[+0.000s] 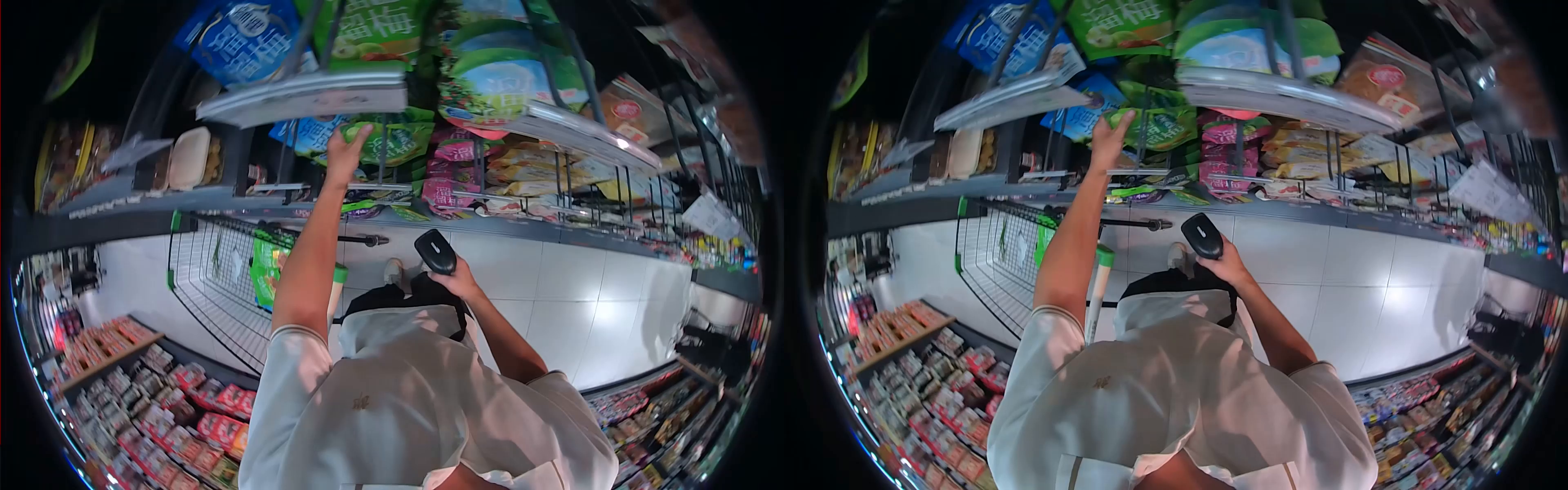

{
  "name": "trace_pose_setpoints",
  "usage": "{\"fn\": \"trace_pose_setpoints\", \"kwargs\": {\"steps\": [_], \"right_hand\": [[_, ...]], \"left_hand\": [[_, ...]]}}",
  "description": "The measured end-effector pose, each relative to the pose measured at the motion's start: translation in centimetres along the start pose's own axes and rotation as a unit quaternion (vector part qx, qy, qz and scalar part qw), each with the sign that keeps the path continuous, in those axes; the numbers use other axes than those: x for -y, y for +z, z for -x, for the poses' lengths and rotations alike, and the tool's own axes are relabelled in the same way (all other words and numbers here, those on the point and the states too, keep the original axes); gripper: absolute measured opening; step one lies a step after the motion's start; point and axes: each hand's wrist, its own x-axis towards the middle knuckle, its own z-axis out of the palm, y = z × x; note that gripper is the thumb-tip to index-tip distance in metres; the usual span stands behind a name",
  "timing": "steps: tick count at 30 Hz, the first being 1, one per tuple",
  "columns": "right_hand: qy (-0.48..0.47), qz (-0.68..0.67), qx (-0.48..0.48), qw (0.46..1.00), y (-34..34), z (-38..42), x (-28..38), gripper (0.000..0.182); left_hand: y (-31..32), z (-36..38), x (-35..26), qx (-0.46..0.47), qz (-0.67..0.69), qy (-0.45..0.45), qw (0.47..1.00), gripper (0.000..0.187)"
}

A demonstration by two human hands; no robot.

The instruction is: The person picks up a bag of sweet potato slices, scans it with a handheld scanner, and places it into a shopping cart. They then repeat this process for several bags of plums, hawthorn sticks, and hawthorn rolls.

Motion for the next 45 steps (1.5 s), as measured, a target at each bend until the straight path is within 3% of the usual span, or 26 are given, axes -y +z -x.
{"fn": "trace_pose_setpoints", "kwargs": {"steps": [1, 2, 4, 5, 6, 7, 9, 11, 12, 15, 17, 19, 22, 23, 24, 27, 30, 33, 34, 37, 38, 44, 45], "right_hand": [[-0.002, -0.001, 0.01, 1.0, 0.3, 0.9, 0.1, 0.064], [-0.003, -0.003, 0.024, 1.0, 0.6, 1.7, 0.3, 0.062], [0.013, 0.034, 0.067, 0.997, 0.7, 2.9, 1.0, 0.056], [0.019, 0.053, 0.089, 0.994, 0.8, 3.1, 1.2, 0.053], [-0.014, 0.053, 0.092, 0.994, 1.3, 3.3, 1.3, 0.042], [-0.012, 0.012, 0.119, 0.993, 1.9, 3.2, 2.6, 0.041], [-0.004, -0.071, 0.163, 0.984, 2.9, 3.1, 5.9, 0.039], [0.008, -0.03, 0.21, 0.977, 3.4, 2.8, 9.1, 0.037], [0.019, -0.02, 0.23, 0.973, 3.8, 2.6, 10.6, 0.036], [0.014, -0.024, 0.285, 0.958, 7.3, 2.9, 14.1, 0.035], [0.001, -0.039, 0.317, 0.948, 10.2, 3.4, 15.9, 0.033], [0.015, -0.039, 0.331, 0.943, 14.1, 4.4, 17.3, 0.03], [0.044, -0.021, 0.36, 0.932, 19.9, 5.4, 17.1, 0.027], [0.042, -0.028, 0.354, 0.934, 22.0, 5.9, 16.9, 0.028], [0.047, -0.024, 0.346, 0.937, 23.8, 6.4, 16.4, 0.029], [0.092, -0.021, 0.302, 0.948, 28.5, 7.7, 15.5, 0.03], [0.103, 0.016, 0.291, 0.951, 30.3, 8.0, 15.2, 0.029], [0.146, -0.01, 0.262, 0.954, 30.7, 7.7, 15.5, 0.039], [0.153, -0.015, 0.25, 0.956, 31.1, 7.7, 15.7, 0.041], [0.15, 0.006, 0.243, 0.958, 31.3, 7.7, 15.3, 0.044], [0.146, 0.017, 0.246, 0.958, 31.2, 7.8, 15.1, 0.044], [0.154, 0.017, 0.228, 0.961, 31.6, 7.8, 15.5, 0.048], [0.15, 0.025, 0.243, 0.958, 31.1, 7.7, 15.1, 0.055]], "left_hand": [[0.2, 0.2, -0.8, -0.015, -0.003, 0.007, 1.0, 0.043], [0.1, 0.8, -1.7, -0.034, -0.045, -0.046, 0.997, 0.052], [-0.5, 1.5, -0.2, -0.052, -0.109, -0.019, 0.992, 0.055], [-0.3, 2.4, 0.7, -0.064, 0.038, 0.011, 0.997, 0.054], [-1.7, 1.9, 6.6, -0.054, -0.073, -0.037, 0.995, 0.058], [-2.3, 4.3, 5.5, -0.124, -0.224, 0.063, 0.965, 0.054], [-4.1, 8.8, 3.4, -0.071, -0.207, -0.016, 0.976, 0.042], [-6.2, 13.6, -1.2, -0.033, -0.134, 0.013, 0.99, 0.026], [-7.7, 15.7, -4.5, -0.038, -0.157, 0.068, 0.985, 0.016], [-15.9, 22.4, -3.5, -0.124, -0.208, 0.059, 0.968, 0.017], [-21.0, 24.7, -1.9, -0.229, -0.179, -0.05, 0.955, 0.027], [-27.3, 27.2, 8.1, -0.31, -0.118, -0.1, 0.938, 0.03], [-35.3, 33.2, 22.5, -0.346, -0.058, -0.258, 0.9, 0.021], [-37.6, 35.0, 26.5, -0.319, -0.044, -0.35, 0.879, 0.019], [-39.1, 36.9, 29.3, -0.285, -0.029, -0.443, 0.85, 0.017], [-41.5, 40.5, 33.3, -0.328, 0.043, -0.56, 0.76, 0.02], [-40.9, 41.7, 34.8, -0.429, 0.043, -0.547, 0.717, 0.024], [-42.0, 44.3, 42.8, -0.369, 0.056, -0.568, 0.734, 0.026], [-41.8, 43.5, 41.6, -0.405, 0.15, -0.56, 0.707, 0.028], [-42.3, 41.5, 39.2, -0.433, 0.242, -0.574, 0.651, 0.041], [-41.3, 40.6, 38.4, -0.517, 0.283, -0.505, 0.631, 0.028], [-42.5, 41.2, 39.3, -0.515, 0.35, -0.476, 0.621, 0.014], [-42.6, 40.9, 38.2, -0.523, 0.349, -0.434, 0.645, 0.012]]}}
